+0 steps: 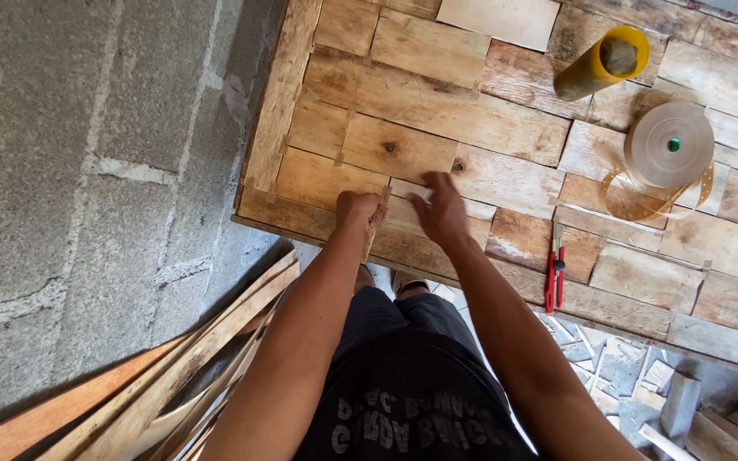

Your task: Assemble a wooden mosaic surface by applying double-sided tape to wood blocks and sticking them onto a base panel.

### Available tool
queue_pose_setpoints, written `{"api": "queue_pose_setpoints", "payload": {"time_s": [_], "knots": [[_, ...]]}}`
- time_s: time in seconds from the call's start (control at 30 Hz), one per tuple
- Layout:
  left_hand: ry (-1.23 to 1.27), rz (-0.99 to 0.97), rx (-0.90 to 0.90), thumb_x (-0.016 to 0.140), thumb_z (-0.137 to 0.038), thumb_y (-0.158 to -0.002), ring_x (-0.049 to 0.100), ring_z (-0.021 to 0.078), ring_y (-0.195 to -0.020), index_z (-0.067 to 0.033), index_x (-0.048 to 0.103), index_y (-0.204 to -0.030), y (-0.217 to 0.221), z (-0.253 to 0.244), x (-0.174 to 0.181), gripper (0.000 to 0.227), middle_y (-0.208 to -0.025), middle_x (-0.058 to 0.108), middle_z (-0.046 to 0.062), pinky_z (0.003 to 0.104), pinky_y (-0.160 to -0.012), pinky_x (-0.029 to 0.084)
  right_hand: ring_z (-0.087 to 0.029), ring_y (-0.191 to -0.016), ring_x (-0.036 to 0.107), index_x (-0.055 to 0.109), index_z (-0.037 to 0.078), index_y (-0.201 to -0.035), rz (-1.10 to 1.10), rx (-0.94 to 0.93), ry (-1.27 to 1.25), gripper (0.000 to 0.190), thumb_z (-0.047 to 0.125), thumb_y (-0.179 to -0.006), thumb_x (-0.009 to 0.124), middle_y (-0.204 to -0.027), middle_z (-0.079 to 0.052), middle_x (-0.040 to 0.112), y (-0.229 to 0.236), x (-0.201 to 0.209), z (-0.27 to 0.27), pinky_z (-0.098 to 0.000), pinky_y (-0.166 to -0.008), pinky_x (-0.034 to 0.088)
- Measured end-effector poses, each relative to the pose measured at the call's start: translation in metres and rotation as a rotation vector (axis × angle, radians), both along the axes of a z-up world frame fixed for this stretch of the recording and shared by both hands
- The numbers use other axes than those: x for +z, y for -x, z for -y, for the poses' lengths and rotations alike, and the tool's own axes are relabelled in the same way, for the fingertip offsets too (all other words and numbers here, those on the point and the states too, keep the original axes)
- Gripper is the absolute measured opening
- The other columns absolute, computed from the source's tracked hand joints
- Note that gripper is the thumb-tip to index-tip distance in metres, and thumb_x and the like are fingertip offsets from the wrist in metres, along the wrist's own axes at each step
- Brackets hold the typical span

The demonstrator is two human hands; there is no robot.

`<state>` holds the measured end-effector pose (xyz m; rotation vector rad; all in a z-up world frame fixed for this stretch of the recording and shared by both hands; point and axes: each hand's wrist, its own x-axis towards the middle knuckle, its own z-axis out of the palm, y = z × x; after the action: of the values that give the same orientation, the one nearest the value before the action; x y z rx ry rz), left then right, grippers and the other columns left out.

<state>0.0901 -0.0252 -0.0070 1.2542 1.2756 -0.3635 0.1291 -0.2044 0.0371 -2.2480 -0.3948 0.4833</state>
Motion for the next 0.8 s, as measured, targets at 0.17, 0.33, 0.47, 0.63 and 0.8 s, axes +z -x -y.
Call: {"api": "queue_pose_setpoints", "payload": {"time_s": [0.17, 0.33, 0.47, 0.63, 0.8], "knots": [[0.050, 0.041, 0.011, 0.073, -0.002, -0.088, 0.071, 0.0245, -0.055, 0.0118, 0.070, -0.085, -0.001, -0.005, -0.062, 0.014, -0.072, 0.073, 0.020, 0.035, -0.046, 0.057, -0.030, -0.105, 0.061, 0.059, 0.007, -0.132, 0.233, -0.267, 0.423, 0.045, 0.033, -0.098, 0.073, -0.127, -0.016, 0.059, 0.014, 0.005, 0.119, -0.0440, -0.088, 0.054], [0.107, 0.094, 0.004, 0.071, 0.001, -0.087, 0.069, 0.0263, -0.054, 0.0100, 0.070, -0.083, 0.000, -0.007, -0.067, 0.010, -0.071, 0.072, 0.020, 0.037, -0.045, 0.055, -0.037, -0.119, 0.046, 0.053, 0.005, -0.140, 0.293, -0.461, 0.775, 0.071, 0.042, -0.086, 0.079, -0.136, -0.023, 0.049, 0.031, -0.002, 0.195, -0.0492, -0.095, 0.042], [0.120, 0.104, 0.029, 0.070, 0.001, -0.088, 0.070, 0.0269, -0.054, 0.0098, 0.070, -0.084, 0.001, -0.010, -0.096, 0.010, -0.070, 0.071, 0.020, 0.039, -0.044, 0.051, -0.040, -0.119, 0.051, 0.063, 0.008, -0.131, 0.296, -0.484, 0.671, 0.057, 0.041, -0.089, 0.081, -0.124, -0.021, 0.058, 0.044, -0.020, 0.214, -0.0546, -0.100, 0.040], [0.146, 0.118, 0.045, 0.070, 0.002, -0.089, 0.069, 0.0267, -0.054, 0.0098, 0.070, -0.085, -0.004, -0.006, -0.113, 0.009, -0.071, 0.072, 0.020, 0.039, -0.045, 0.051, -0.041, -0.112, 0.055, 0.065, 0.003, -0.125, 0.348, -0.545, 0.534, 0.045, 0.029, -0.091, 0.080, -0.117, -0.023, 0.061, 0.050, -0.052, 0.238, -0.0532, -0.099, 0.042], [0.034, 0.089, -0.023, 0.073, -0.001, -0.089, 0.068, 0.0250, -0.053, 0.0089, 0.071, -0.081, -0.006, -0.002, -0.099, 0.013, -0.071, 0.073, 0.019, 0.039, -0.045, 0.049, -0.041, -0.108, 0.058, 0.068, 0.005, -0.112, 0.351, -0.565, 0.466, 0.028, 0.023, -0.093, 0.077, -0.113, -0.023, 0.062, 0.054, -0.057, 0.244, -0.0539, -0.095, 0.047]]}}
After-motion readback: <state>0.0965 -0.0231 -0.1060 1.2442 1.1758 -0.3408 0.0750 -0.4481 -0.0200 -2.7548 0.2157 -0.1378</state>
